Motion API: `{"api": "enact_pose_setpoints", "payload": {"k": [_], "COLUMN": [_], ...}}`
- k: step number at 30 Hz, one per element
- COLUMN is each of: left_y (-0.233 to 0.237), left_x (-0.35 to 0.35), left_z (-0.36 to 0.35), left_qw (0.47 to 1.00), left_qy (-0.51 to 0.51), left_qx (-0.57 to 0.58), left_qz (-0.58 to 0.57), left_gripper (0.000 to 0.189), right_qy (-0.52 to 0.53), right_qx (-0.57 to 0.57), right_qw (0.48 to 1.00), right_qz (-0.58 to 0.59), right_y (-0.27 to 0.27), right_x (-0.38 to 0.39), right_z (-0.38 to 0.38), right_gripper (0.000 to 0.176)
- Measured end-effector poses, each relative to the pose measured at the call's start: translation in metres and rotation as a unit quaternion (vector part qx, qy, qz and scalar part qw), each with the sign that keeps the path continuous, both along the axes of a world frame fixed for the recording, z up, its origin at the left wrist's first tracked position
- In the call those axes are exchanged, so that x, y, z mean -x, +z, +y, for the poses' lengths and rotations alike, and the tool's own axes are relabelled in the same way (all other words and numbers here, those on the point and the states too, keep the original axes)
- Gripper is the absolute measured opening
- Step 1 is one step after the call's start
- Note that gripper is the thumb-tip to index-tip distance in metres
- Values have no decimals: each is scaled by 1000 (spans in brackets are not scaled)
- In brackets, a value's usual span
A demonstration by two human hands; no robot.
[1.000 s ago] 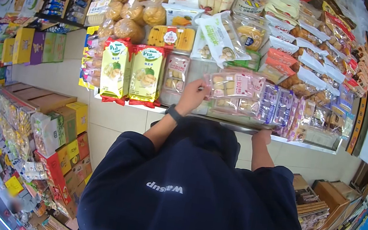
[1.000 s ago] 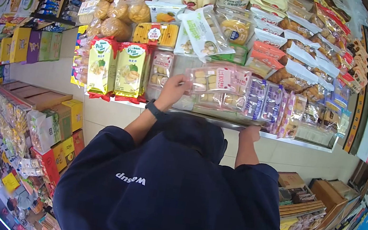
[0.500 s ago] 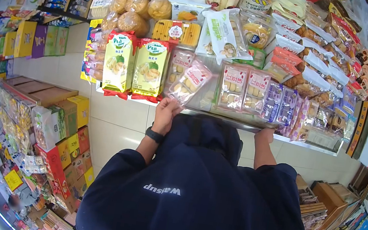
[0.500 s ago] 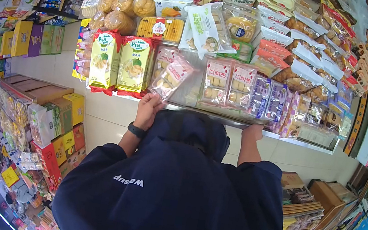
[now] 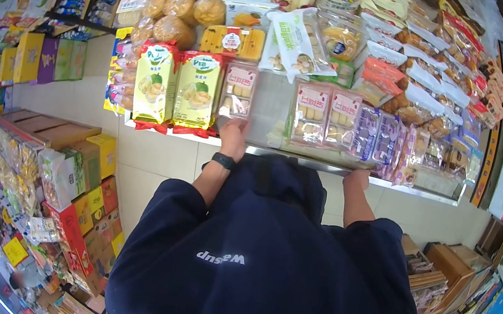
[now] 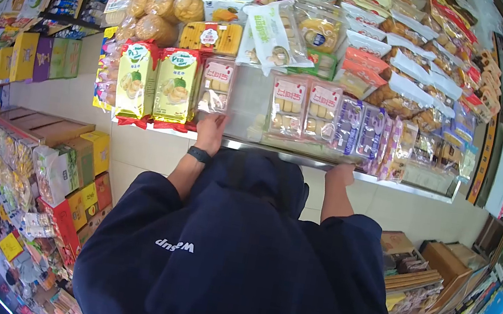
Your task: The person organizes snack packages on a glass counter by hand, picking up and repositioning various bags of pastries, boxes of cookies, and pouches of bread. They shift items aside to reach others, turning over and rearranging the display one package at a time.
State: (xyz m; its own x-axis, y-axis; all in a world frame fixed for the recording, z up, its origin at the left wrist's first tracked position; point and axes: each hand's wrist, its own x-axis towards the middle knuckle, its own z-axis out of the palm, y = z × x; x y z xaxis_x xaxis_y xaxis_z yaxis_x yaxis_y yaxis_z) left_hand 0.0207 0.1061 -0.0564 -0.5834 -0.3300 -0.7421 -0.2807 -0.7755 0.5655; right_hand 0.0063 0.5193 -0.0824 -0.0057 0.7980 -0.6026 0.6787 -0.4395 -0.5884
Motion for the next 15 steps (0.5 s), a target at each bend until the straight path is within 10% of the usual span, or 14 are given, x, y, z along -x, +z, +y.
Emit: {"api": "enact_pose_setpoints", "payload": {"k": [5, 8, 15], "left_y": [49, 72, 120], "left_x": [-6, 10, 87], "left_z": [19, 43, 135], "left_qw": [944, 664, 473], "left_qy": [-253, -437, -477], "left_qx": [210, 587, 731], "left_qz": [-16, 155, 119], "left_gripper": [27, 40, 69], "right_qy": [16, -87, -85], "right_qx": [-25, -15, -59], "right_qw": [998, 996, 995], "right_qz": [-64, -9, 4], "right_y": [10, 29, 7], "right_x": [2, 10, 5], "right_z": [-7, -18, -11], "right_gripper": [57, 61, 65]}}
